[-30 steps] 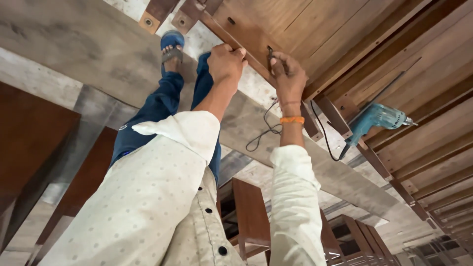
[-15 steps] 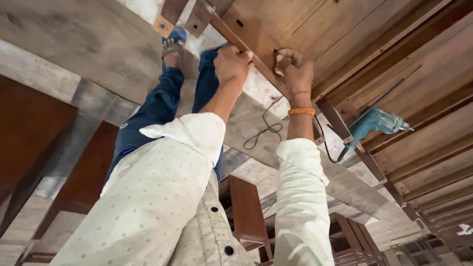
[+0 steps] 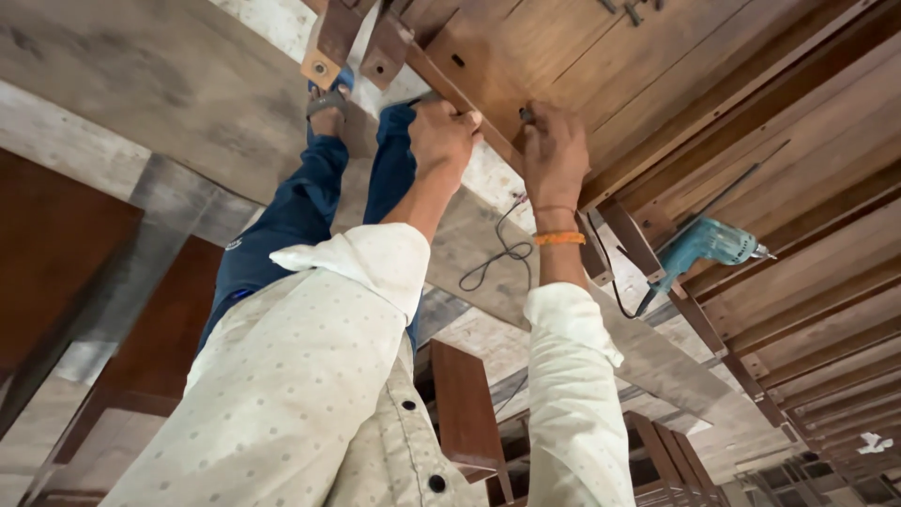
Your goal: The person assembles a wooden cabinet by aligning wooden pieces and securing them with screws using a hex key. They place wooden components into position, insert screws, and tighten them to join the parts together.
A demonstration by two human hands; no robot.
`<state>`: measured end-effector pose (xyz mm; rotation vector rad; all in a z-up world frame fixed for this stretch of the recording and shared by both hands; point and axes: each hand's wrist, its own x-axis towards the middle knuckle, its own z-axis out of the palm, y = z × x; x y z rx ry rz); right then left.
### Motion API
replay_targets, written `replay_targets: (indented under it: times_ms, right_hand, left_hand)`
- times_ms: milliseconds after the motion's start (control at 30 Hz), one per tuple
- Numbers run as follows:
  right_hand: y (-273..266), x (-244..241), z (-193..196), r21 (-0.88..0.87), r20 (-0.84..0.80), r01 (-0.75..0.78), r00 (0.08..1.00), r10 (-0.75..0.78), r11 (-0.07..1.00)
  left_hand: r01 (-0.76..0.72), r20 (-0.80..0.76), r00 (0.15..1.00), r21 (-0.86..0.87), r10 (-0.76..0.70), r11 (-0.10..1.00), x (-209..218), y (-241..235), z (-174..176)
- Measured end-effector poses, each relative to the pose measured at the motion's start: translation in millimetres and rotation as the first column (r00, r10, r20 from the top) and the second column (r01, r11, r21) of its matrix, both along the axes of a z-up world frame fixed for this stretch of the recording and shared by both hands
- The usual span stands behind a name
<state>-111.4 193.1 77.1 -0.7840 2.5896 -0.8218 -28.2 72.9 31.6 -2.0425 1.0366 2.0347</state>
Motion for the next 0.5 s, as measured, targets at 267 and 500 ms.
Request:
replay_targets:
  times_ms: [267,500]
  right_hand:
    - [9.2,2.8,-20.4,0.148,-0.140,-0.128,0.979,0.149,0.981]
    - [-4.9,-1.6,5.7,0.121,-0.175,-0.203,0.959,0.222,0.972]
  left_hand:
    - [0.048,0.036,0.998,0.030,-0.049,0.998,-4.0,-11.8,20.5]
    - [0.036,0.000,0.999,0.040,-0.036,0.999,-7.6,-19.2,34.9]
